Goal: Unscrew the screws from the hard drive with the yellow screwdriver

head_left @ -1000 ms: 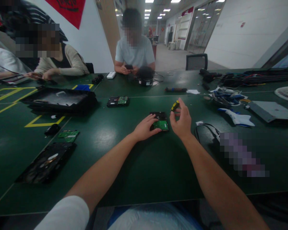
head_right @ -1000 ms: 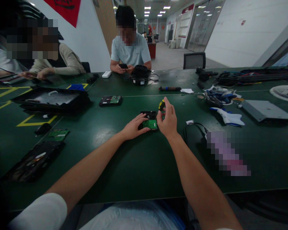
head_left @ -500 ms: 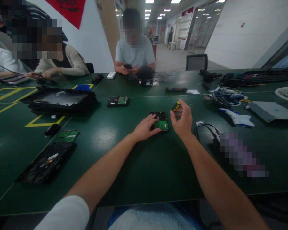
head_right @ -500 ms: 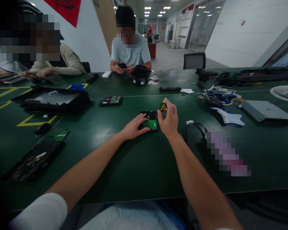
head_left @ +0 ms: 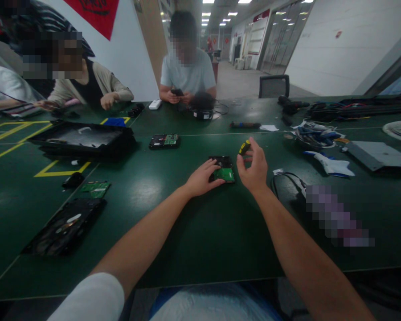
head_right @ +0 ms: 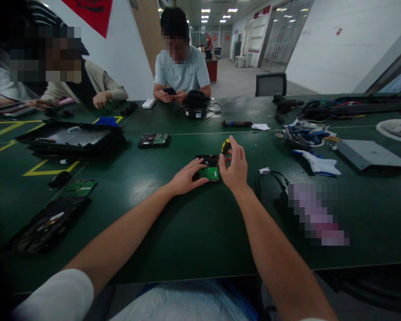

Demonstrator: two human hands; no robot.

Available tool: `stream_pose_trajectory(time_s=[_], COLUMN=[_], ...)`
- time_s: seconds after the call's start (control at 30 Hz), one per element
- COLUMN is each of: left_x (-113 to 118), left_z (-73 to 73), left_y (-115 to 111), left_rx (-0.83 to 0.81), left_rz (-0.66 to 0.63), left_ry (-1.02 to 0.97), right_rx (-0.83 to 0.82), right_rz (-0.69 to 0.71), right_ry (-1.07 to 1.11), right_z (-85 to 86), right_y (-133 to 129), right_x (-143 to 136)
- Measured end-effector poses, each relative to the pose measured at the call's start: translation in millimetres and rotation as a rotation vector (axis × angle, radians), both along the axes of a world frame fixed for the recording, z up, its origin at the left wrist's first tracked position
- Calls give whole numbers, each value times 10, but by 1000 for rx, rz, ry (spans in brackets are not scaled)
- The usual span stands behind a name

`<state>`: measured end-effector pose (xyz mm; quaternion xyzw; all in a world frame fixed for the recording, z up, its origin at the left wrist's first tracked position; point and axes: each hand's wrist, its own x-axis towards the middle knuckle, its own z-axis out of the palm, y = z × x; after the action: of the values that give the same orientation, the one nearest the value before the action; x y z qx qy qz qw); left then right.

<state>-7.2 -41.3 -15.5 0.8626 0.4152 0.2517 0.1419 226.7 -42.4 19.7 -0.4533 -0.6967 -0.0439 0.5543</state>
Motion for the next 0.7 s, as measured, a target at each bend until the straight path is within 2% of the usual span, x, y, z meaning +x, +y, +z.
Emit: stream_pose_trajectory(time_s=[0.7], left_x=[-3], left_z=[-10], left_y=[0], left_rx=[0], left_rz=[-3], left_ry=[-5], right_rx=[-5], right_rz=[-26], right_ry=[-11], right_z=[-2], right_y=[13], right_x=[7])
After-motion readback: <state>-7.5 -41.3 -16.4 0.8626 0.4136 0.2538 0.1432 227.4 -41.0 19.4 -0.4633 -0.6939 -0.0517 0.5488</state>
